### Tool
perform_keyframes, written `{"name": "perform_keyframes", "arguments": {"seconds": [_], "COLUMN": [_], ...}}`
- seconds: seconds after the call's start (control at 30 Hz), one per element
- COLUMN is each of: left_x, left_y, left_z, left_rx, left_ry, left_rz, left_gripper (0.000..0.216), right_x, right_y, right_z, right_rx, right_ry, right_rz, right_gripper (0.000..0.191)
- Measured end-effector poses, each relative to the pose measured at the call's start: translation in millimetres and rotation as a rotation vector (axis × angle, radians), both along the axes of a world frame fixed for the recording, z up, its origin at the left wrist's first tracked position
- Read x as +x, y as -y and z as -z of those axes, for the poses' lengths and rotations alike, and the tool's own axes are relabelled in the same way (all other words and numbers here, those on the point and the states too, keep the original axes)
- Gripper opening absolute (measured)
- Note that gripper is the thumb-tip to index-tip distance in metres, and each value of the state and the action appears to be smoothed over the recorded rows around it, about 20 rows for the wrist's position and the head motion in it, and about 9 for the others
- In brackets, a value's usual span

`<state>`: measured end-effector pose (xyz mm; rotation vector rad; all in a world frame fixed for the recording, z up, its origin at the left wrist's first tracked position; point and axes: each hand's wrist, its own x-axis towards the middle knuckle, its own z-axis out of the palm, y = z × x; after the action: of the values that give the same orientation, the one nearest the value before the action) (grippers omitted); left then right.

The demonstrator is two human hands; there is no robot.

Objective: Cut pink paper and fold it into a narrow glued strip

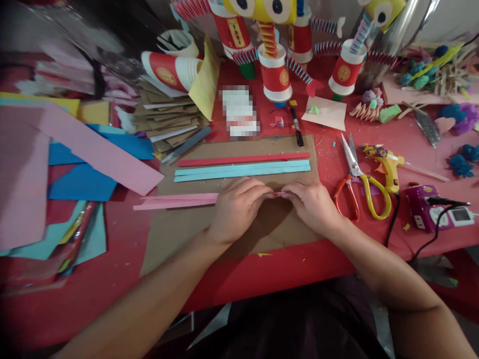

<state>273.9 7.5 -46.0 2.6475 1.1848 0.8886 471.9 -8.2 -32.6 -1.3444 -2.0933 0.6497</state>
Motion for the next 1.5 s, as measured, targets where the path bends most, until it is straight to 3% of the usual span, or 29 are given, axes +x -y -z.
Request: {"name": "perform_keyframes", "arguments": {"seconds": [0.67, 0.87, 1.07, 1.23, 1.5], "left_x": [2, 5, -8, -17, -32], "left_y": [5, 4, -2, -6, -3], "left_z": [-4.3, 1.1, -4.9, -7.9, -1.5], "left_rx": [-0.003, -0.099, -0.237, -0.249, -0.206], "left_ry": [-0.053, -0.022, 0.013, -0.027, 0.022], "left_rz": [0.017, 0.049, -0.026, -0.026, 0.075], "left_gripper": [0.026, 0.021, 0.013, 0.008, 0.010], "right_x": [3, -3, 6, 6, 1], "right_y": [-1, -4, -7, -4, -2], "right_z": [-8.4, -4.9, 3.3, 5.9, 4.0], "right_rx": [-0.021, -0.065, 0.021, 0.109, 0.162], "right_ry": [-0.034, -0.035, 0.014, 0.020, 0.067], "right_rz": [-0.024, -0.040, 0.008, -0.012, -0.097], "right_gripper": [0.018, 0.025, 0.022, 0.023, 0.025]}}
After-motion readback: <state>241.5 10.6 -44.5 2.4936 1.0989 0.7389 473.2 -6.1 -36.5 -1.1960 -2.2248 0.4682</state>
